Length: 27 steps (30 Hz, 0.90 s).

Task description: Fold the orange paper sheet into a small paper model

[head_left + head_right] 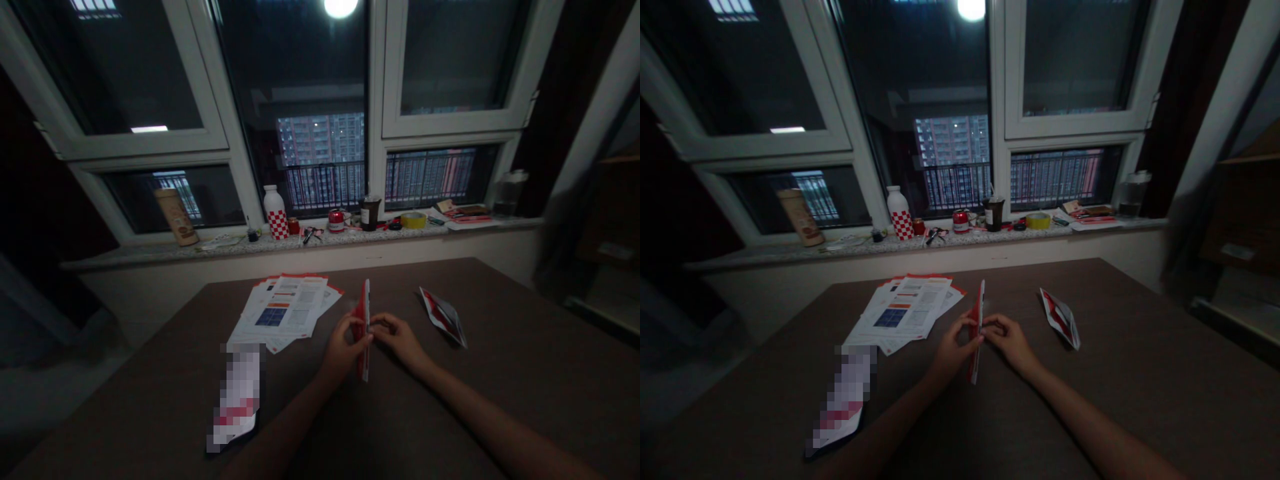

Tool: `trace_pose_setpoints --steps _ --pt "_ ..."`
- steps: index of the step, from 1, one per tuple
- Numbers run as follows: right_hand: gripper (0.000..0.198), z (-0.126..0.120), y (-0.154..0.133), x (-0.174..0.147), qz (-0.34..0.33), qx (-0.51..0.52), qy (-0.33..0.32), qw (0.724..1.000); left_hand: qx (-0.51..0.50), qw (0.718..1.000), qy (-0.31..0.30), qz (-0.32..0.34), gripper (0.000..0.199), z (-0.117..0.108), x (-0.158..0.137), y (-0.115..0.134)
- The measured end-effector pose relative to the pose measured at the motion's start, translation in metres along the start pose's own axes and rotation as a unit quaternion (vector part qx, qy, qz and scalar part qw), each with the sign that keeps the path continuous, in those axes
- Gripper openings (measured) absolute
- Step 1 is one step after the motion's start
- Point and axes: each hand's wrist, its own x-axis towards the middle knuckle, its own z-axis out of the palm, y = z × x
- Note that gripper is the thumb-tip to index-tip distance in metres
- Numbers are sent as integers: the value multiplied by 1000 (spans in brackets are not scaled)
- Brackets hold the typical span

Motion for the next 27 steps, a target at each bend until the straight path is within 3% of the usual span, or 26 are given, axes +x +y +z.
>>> trace_pose_setpoints --steps 7,16,27 --pt "33 -3 -8 -1 -12 -76 4 997 -6 999 -28 -19 21 0 -1 3" --pt "36 -3 -1 0 -2 -46 -10 999 33 999 -29 2 25 -3 1 -9" --pt "39 -5 -7 -1 13 -45 1 999 14 1000 -19 -20 26 -3 1 -7"
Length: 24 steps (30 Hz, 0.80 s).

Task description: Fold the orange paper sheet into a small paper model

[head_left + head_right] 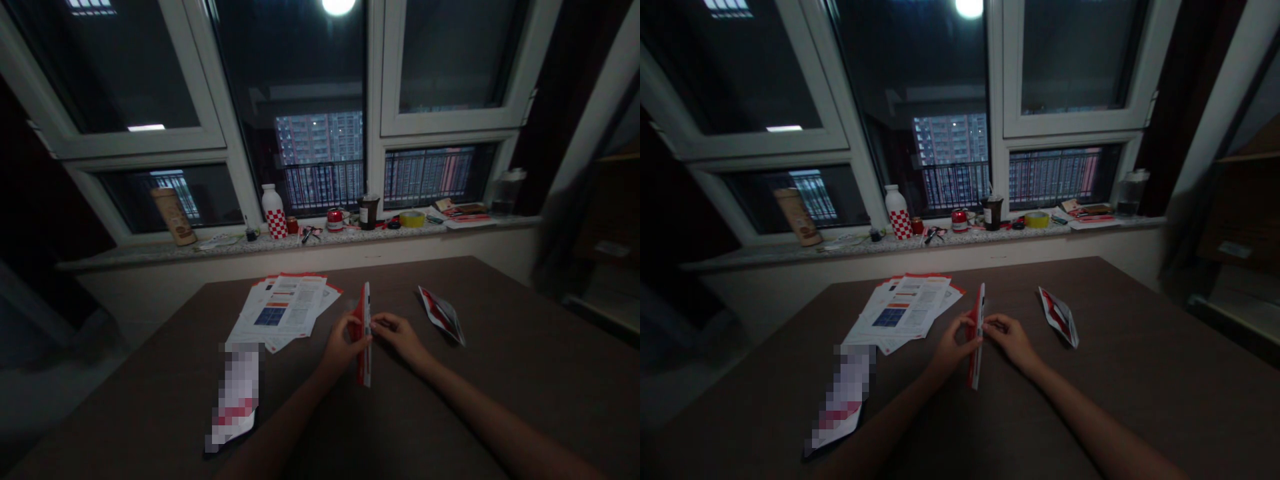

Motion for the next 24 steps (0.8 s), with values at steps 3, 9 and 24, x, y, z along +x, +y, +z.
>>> trace_pose_setpoints --steps 3,9,24 --pt "39 -1 1 1 3 -6 -1 1000 -16 1000 -1 -4 27 0 0 3" --pt "38 -5 7 2 -5 -5 15 1000 -28 999 0 -23 26 -3 0 11" --pt "32 -18 13 5 -24 -87 53 995 -59 998 -7 -31 16 -9 5 8"
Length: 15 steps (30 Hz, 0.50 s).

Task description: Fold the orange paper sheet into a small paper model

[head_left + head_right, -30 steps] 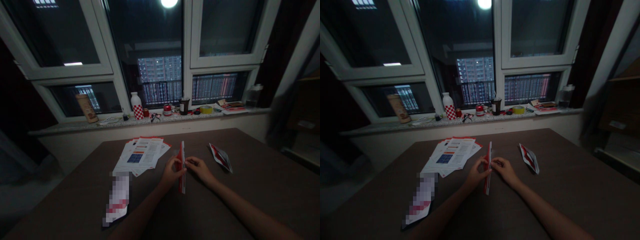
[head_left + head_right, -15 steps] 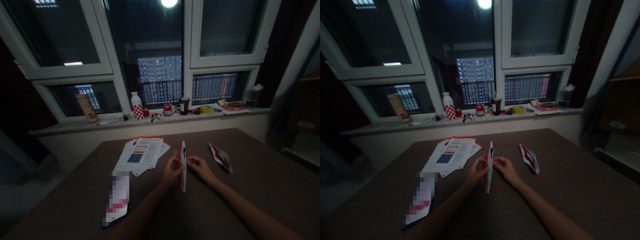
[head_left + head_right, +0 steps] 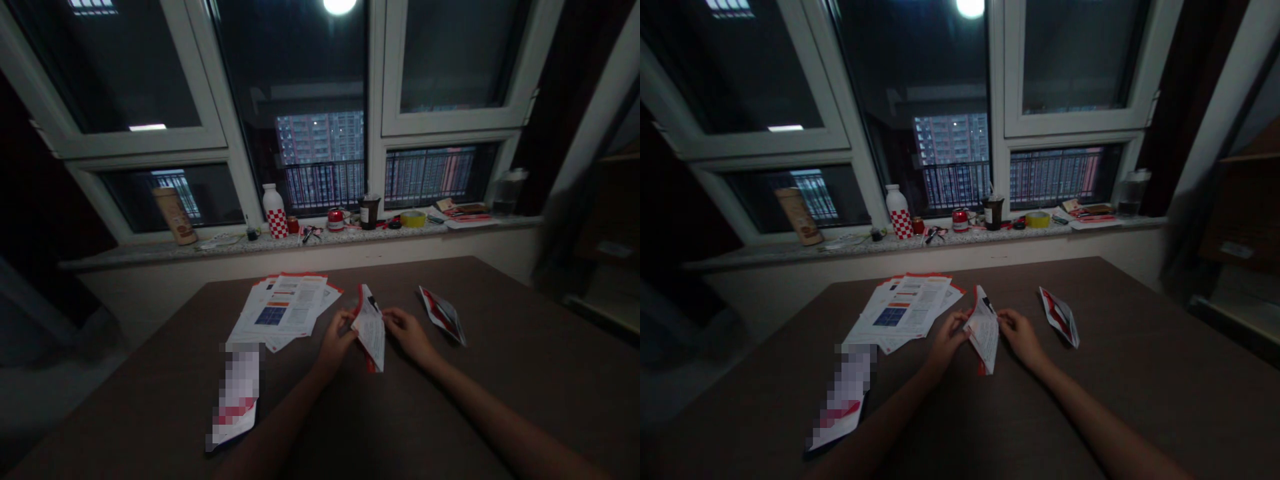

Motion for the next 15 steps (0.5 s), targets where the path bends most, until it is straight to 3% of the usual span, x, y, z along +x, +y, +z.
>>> trace_pose_setpoints --steps 8,15 --pt "27 -5 4 -1 3 -55 25 998 39 998 56 -7 3 -4 7 -17" --pt "26 -7 11 2 7 -33 38 999 111 991 71 10 13 -10 6 -10"
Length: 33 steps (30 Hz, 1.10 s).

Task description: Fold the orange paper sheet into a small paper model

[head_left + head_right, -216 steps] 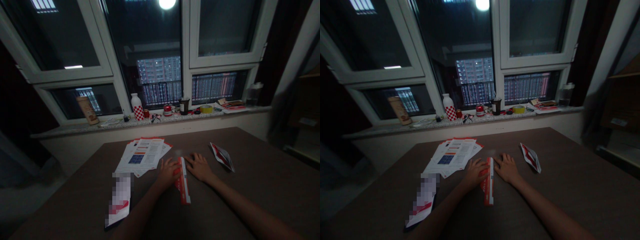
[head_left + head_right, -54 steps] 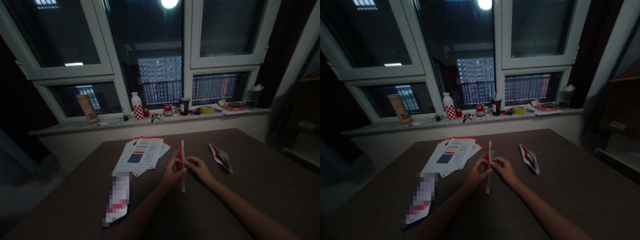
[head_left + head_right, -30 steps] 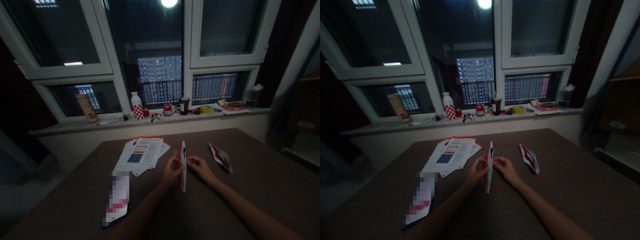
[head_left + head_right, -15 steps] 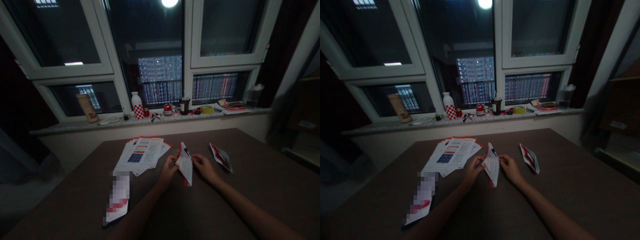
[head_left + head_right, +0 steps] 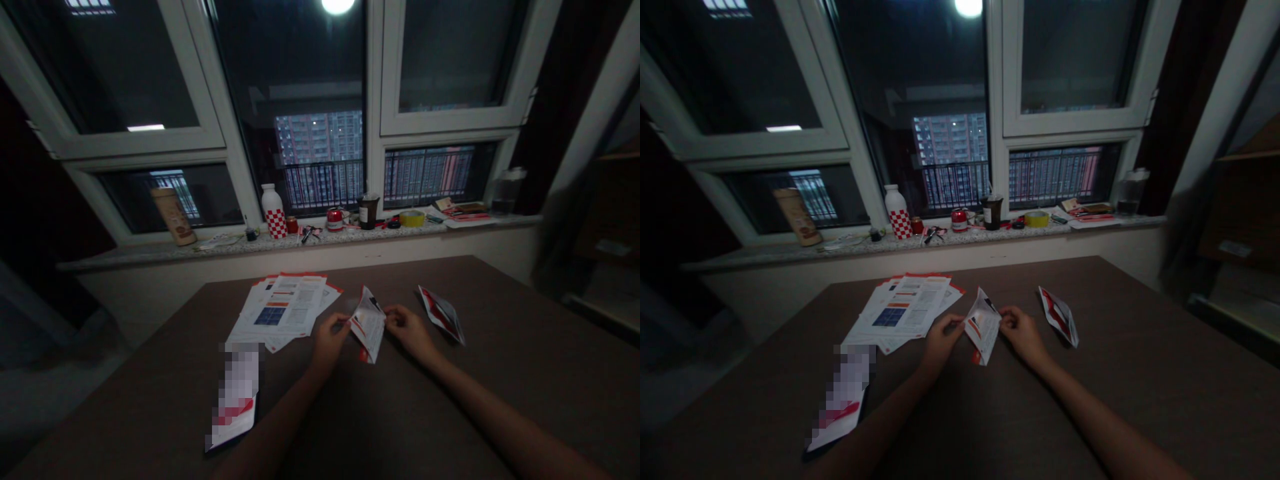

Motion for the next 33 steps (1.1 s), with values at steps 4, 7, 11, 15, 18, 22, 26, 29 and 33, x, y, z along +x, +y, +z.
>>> trace_pose_setpoints --steps 4,7,11,15,18,22,26,29,33 --pt "24 1 2 2 12 39 5 999 -24 1000 -12 -9 15 1 0 -1" --pt "20 -2 0 4 28 34 27 999 -33 999 5 -16 13 1 1 -6" --pt "20 -7 -5 5 70 30 44 996 -44 998 40 -32 9 -2 5 -11" --pt "22 -5 -8 3 110 59 38 991 -54 996 49 -43 9 -4 7 -14" --pt "21 -4 -9 2 112 54 37 992 -59 996 51 -54 8 -6 8 -14" --pt "20 -10 -13 4 90 6 28 996 -58 995 48 -64 7 -9 8 -14" --pt "25 -12 -15 4 97 11 15 995 -51 996 41 -67 11 -10 8 -13" --pt "32 -9 -11 3 102 21 11 995 -38 996 45 -68 14 -9 7 -12" --pt "36 -4 0 5 93 -1 33 995 -29 996 53 -66 13 -8 6 -10"
